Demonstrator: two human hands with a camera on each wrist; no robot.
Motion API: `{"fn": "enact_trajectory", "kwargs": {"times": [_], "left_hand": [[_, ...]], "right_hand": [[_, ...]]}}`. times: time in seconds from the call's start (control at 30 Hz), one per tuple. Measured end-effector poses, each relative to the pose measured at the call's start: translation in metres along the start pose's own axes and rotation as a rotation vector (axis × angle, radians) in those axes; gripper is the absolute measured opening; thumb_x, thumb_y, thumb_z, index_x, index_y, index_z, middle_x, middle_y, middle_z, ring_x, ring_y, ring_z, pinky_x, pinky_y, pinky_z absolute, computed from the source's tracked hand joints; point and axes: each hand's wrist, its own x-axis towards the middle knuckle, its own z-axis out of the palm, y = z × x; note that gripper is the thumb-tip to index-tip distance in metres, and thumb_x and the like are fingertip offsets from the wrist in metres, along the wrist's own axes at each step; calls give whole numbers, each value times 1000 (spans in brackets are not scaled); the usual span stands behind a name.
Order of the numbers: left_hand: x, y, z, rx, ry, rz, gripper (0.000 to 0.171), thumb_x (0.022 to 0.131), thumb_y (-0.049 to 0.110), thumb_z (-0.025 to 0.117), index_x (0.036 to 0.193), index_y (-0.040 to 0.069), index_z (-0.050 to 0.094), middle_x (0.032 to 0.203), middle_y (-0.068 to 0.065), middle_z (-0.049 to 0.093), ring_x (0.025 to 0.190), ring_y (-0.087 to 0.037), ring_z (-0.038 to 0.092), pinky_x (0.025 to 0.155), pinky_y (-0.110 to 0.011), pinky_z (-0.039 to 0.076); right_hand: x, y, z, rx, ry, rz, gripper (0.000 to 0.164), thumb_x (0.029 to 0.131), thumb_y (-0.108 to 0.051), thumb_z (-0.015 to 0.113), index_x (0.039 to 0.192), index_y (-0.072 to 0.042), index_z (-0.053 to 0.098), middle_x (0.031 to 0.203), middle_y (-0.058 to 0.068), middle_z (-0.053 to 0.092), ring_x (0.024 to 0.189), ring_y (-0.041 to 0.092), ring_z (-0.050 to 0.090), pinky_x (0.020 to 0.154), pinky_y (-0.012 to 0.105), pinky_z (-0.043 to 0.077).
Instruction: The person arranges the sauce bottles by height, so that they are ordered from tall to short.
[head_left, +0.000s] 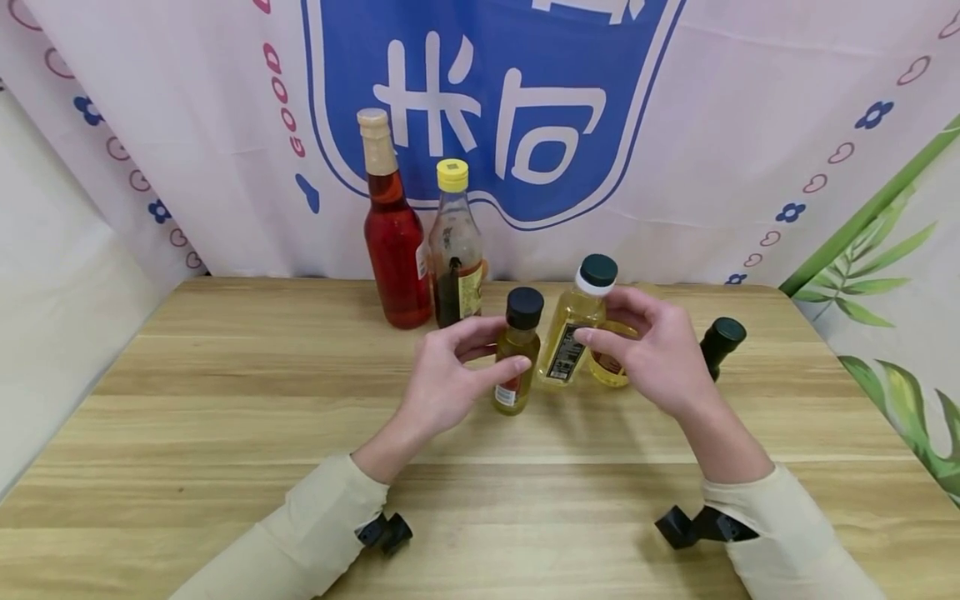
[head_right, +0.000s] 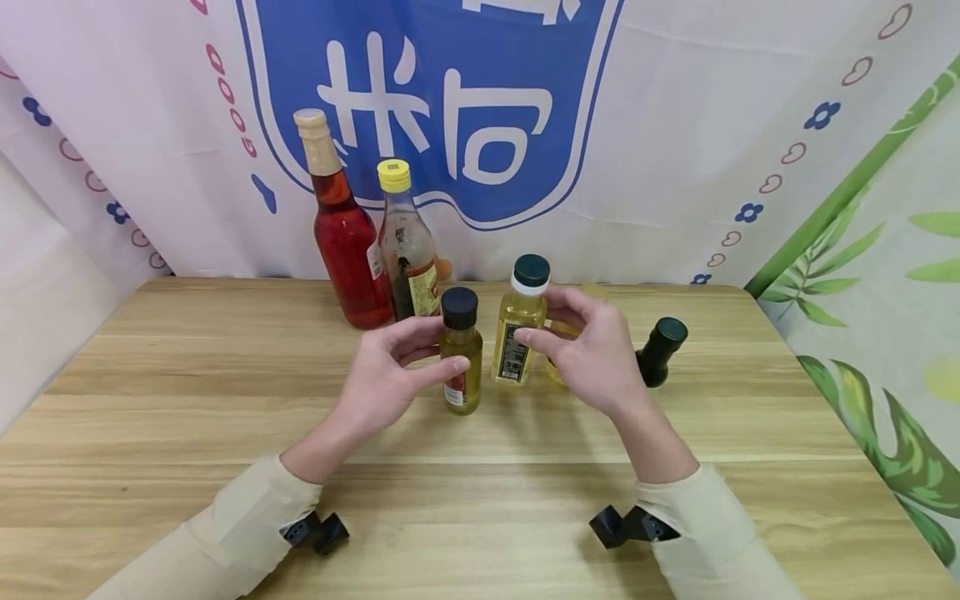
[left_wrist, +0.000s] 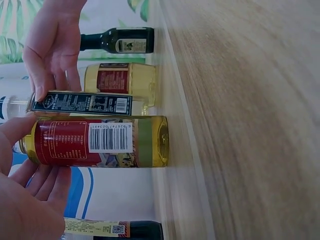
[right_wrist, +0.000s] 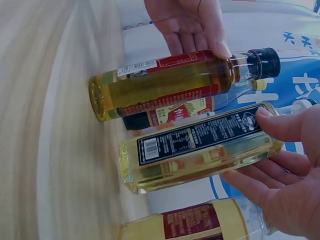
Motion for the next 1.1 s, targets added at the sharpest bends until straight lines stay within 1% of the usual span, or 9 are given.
{"fn": "enact_trajectory", "kwargs": {"times": [0.17,0.3,0.4,0.47,0.53,0.6,0.77,0.93,1.1], "left_hand": [[0,0,0,6,2,-12,49,89,18,88,135,12,71,134,-8,75,123,-24,73,112,-48,57],[0,1,0,9,-2,-26,50,89,20,88,136,13,71,135,-7,75,124,-24,73,113,-49,56],[-1,2,0,8,-4,-25,51,89,20,88,136,13,71,136,-8,74,124,-25,73,112,-49,56],[-1,2,0,11,-2,-20,51,89,20,88,137,12,71,136,-8,74,124,-25,73,112,-49,56],[-1,2,0,14,-2,-12,52,89,19,88,137,12,70,136,-9,74,124,-26,73,112,-49,57],[0,1,0,15,-4,-10,52,89,19,88,138,11,70,136,-9,74,124,-26,73,112,-49,57],[0,1,0,5,-10,-22,52,89,19,88,137,12,70,136,-8,74,125,-25,72,112,-49,56],[1,1,0,5,-5,-9,50,89,19,87,136,11,71,135,-9,74,124,-24,72,112,-46,57],[0,2,1,8,0,1,50,90,19,87,137,11,71,135,-10,75,124,-26,73,111,-48,57]], "right_hand": [[4,-6,3,45,14,-30,47,94,-16,83,137,-9,67,133,11,72,130,28,69,87,19,63],[11,-11,6,39,23,-51,45,94,-18,82,137,-10,68,132,8,74,128,23,70,93,19,61],[20,-17,7,31,28,-56,47,95,-19,82,139,-11,67,134,8,73,129,21,70,105,30,60],[26,-21,8,22,30,-45,49,95,-21,82,140,-13,66,136,7,73,132,22,68,113,39,56],[33,-25,10,15,30,-33,50,95,-22,82,142,-14,65,138,8,72,136,23,66,118,47,52],[40,-28,11,12,27,-17,51,95,-23,81,143,-15,65,139,7,72,138,23,64,120,51,49],[57,-33,16,19,25,2,50,97,-25,79,144,-15,64,137,7,72,136,21,65,119,50,49],[71,-34,25,65,24,4,50,98,-20,78,145,-11,62,135,10,72,126,23,70,113,46,55],[83,-33,36,115,15,10,52,98,-15,77,147,-8,60,136,12,70,126,25,69,114,45,55]]}}
